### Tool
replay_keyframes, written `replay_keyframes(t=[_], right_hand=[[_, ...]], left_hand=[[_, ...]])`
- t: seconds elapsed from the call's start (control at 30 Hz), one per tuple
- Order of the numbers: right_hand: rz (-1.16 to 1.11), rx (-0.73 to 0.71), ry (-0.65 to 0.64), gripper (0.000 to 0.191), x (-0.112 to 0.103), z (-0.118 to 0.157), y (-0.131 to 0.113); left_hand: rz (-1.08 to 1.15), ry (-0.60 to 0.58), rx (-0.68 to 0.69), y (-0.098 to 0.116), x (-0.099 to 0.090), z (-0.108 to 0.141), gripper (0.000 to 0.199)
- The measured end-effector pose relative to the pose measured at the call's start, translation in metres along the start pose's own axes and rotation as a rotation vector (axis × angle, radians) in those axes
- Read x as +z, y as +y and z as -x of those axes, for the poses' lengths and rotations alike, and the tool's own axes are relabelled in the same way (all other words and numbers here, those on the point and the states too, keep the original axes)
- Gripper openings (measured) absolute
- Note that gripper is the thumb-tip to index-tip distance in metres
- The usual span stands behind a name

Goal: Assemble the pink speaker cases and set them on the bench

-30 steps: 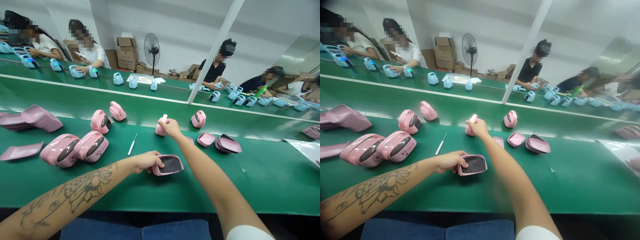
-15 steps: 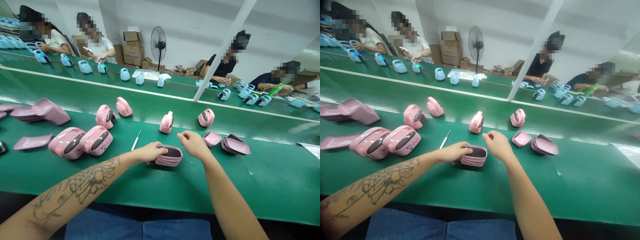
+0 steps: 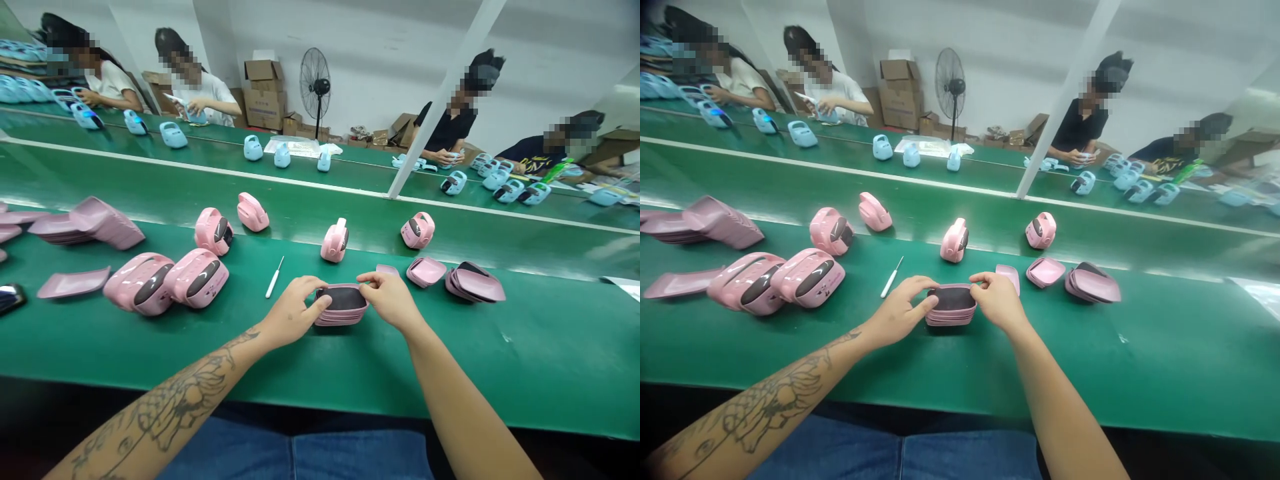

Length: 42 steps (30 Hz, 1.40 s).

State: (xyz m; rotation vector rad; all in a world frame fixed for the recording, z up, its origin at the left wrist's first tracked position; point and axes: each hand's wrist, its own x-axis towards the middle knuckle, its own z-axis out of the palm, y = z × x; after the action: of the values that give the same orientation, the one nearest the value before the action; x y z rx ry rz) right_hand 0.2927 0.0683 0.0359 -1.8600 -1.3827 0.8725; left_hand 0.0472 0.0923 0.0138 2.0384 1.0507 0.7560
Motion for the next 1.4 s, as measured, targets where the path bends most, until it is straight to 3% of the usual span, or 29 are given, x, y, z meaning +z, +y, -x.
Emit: replay_keyframes(t=[0.2, 0.37, 0.53, 0.63, 0.7, 0.77, 0.93, 1.07, 1.17, 1.23, 1.3, 1.37, 1.4], right_hand=[[-0.095, -0.033, 0.075, 0.041, -0.014, 0.004, -0.01], [-0.348, 0.003, 0.045, 0.039, -0.02, 0.001, -0.018], [-0.738, -0.023, -0.052, 0.068, -0.002, -0.001, -0.034], [-1.128, -0.043, -0.255, 0.08, 0.008, -0.002, -0.039], [-1.302, -0.069, -0.334, 0.081, 0.006, -0.007, -0.038], [-1.333, -0.125, -0.256, 0.078, -0.003, -0.017, -0.032], [-1.392, -0.192, -0.057, 0.071, -0.018, -0.05, -0.005], [-1.406, -0.165, 0.013, 0.072, -0.007, -0.067, 0.016], [-1.397, -0.233, 0.084, 0.072, -0.006, -0.061, 0.014], [-1.368, -0.326, 0.111, 0.072, -0.01, -0.044, -0.003], [-1.337, -0.413, 0.114, 0.068, -0.012, -0.017, -0.03], [-1.322, -0.46, 0.129, 0.066, -0.006, 0.016, -0.059], [-1.319, -0.474, 0.147, 0.066, 0.002, 0.033, -0.072]], left_hand=[[0.068, 0.045, 0.037, 0.003, -0.001, 0.005, 0.041], [0.313, 0.149, 0.041, 0.006, 0.001, -0.001, 0.046], [0.683, 0.202, 0.152, 0.017, -0.002, -0.035, 0.067], [0.546, 0.19, 0.192, 0.026, -0.008, -0.064, 0.06], [0.448, 0.104, 0.177, 0.025, -0.012, -0.085, 0.059], [0.405, 0.03, 0.13, 0.014, -0.016, -0.106, 0.07], [0.331, -0.015, -0.046, -0.034, -0.013, -0.154, 0.135], [0.377, -0.047, -0.113, -0.045, -0.004, -0.172, 0.133], [0.472, -0.002, -0.144, -0.03, -0.009, -0.168, 0.113], [0.55, 0.015, -0.158, -0.011, -0.019, -0.149, 0.094], [0.63, 0.001, -0.163, 0.012, -0.033, -0.115, 0.078], [0.696, 0.008, -0.201, 0.034, -0.046, -0.07, 0.08], [0.771, 0.003, -0.289, 0.044, -0.051, -0.046, 0.083]])
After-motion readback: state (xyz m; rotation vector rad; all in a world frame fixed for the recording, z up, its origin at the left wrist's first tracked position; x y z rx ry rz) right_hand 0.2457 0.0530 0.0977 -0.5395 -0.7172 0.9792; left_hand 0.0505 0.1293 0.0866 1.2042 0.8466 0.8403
